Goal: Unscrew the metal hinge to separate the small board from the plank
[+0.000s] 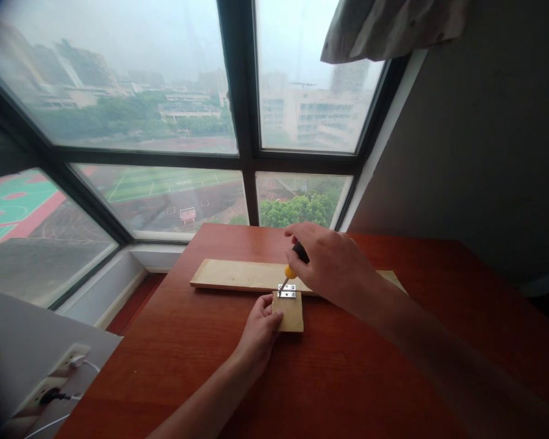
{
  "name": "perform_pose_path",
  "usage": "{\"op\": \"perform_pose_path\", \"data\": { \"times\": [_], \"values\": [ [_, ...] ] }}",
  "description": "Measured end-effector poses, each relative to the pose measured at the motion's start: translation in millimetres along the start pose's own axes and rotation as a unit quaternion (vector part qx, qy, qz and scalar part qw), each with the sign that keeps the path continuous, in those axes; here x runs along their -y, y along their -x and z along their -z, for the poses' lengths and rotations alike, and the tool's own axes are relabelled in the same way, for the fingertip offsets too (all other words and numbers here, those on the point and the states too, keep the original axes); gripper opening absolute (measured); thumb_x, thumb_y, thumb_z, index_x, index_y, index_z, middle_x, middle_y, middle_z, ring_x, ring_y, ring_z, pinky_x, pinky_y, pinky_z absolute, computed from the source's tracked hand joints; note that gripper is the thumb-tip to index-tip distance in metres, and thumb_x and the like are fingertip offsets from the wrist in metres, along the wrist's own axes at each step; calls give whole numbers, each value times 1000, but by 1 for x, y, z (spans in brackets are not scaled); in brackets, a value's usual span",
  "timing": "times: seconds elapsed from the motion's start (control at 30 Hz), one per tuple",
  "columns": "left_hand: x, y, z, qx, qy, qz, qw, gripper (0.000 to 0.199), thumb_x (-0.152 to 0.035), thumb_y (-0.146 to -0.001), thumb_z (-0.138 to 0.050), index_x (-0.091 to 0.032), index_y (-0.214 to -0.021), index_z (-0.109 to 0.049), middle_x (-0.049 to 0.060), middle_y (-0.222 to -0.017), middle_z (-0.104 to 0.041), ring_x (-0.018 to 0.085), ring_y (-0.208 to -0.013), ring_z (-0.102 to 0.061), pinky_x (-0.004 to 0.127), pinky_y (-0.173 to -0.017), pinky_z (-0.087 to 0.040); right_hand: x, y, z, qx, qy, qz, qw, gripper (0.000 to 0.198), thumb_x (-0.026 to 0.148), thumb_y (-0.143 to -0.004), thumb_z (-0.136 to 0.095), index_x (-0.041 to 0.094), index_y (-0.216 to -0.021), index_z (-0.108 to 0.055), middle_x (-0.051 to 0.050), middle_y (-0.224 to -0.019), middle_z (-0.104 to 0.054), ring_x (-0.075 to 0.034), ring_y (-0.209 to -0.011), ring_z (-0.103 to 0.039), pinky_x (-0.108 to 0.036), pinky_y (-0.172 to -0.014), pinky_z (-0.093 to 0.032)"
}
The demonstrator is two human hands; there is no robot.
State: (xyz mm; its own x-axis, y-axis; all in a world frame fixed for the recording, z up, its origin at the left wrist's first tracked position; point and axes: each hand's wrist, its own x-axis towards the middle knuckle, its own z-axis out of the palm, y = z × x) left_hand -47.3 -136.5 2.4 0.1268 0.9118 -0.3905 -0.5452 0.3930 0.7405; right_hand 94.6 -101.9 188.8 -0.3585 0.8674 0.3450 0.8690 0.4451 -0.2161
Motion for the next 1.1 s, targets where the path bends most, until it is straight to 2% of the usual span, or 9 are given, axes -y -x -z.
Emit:
{"op": "perform_pose_path", "data": {
  "times": [0.13,0.23,0.33,0.43,0.63,0.8,1.0,1.03,1.1],
  "values": [
    [0,0,0,0,0,0,1000,41,-13,-63,-64,-16,-101,-49,6,-84,-69,17,-69,-64,26,-62,-47,4,4,5,22,-69,42,997,43,18,-78,-56,22,-121,-51,-4,-119,-61,-18,-102,-59,-29,-85,-48],
    [0,0,-1,1,0,-1,1000,41,-13,-63,-64,-16,-101,-49,6,-83,-69,17,-69,-64,25,-61,-47,5,4,2,7,-64,8,998,44,33,-84,-57,22,-126,-48,-6,-120,-61,-20,-99,-61,-32,-82,-50],
    [0,0,-1,-3,0,-4,1000,40,-13,-63,-64,-16,-101,-50,7,-83,-69,18,-69,-64,26,-62,-48,3,0,-3,-14,-22,-29,999,48,45,-87,-54,22,-128,-47,-5,-103,-67,-21,-82,-64,-36,-75,-51],
    [1,-1,0,-3,1,-2,1000,41,-14,-63,-65,-16,-101,-50,7,-83,-69,18,-69,-64,26,-63,-48,-1,-1,-5,-19,-30,-22,999,44,39,-88,-55,21,-128,-48,-3,-94,-68,-18,-74,-63,-34,-71,-52],
    [3,-1,0,2,8,-7,1000,40,-13,-65,-63,-16,-101,-49,8,-88,-70,18,-72,-65,26,-64,-49,-11,2,5,-38,-135,-21,990,46,26,-79,-64,26,-124,-53,-3,-116,-64,-18,-89,-64,-32,-79,-53],
    [2,0,-1,-4,-2,-4,1000,39,-12,-66,-63,-16,-102,-49,7,-85,-69,18,-71,-65,26,-64,-49,-20,2,13,-8,-337,-77,938,42,23,-79,-62,27,-120,-53,-4,-108,-66,-22,-98,-63,-39,-90,-50],
    [3,0,-1,-6,8,-1,1000,41,-13,-63,-65,-17,-101,-48,7,-85,-69,18,-71,-65,27,-64,-49,-23,2,6,-1,-530,-124,839,36,16,-74,-55,23,-109,-51,-3,-95,-60,-20,-84,-63,-40,-77,-53],
    [3,0,-1,-6,7,0,1000,41,-13,-63,-65,-17,-101,-48,7,-85,-69,18,-71,-65,27,-64,-49,-22,2,2,19,-534,-120,837,38,15,-74,-54,23,-111,-50,-2,-97,-59,-19,-81,-63,-38,-75,-53],
    [3,0,-1,-8,6,0,1000,42,-13,-63,-64,-17,-101,-48,7,-85,-69,18,-72,-65,27,-64,-49,-18,2,-10,68,-492,-108,861,40,17,-77,-52,23,-116,-49,-3,-99,-59,-16,-75,-61,-35,-71,-52]
  ]
}}
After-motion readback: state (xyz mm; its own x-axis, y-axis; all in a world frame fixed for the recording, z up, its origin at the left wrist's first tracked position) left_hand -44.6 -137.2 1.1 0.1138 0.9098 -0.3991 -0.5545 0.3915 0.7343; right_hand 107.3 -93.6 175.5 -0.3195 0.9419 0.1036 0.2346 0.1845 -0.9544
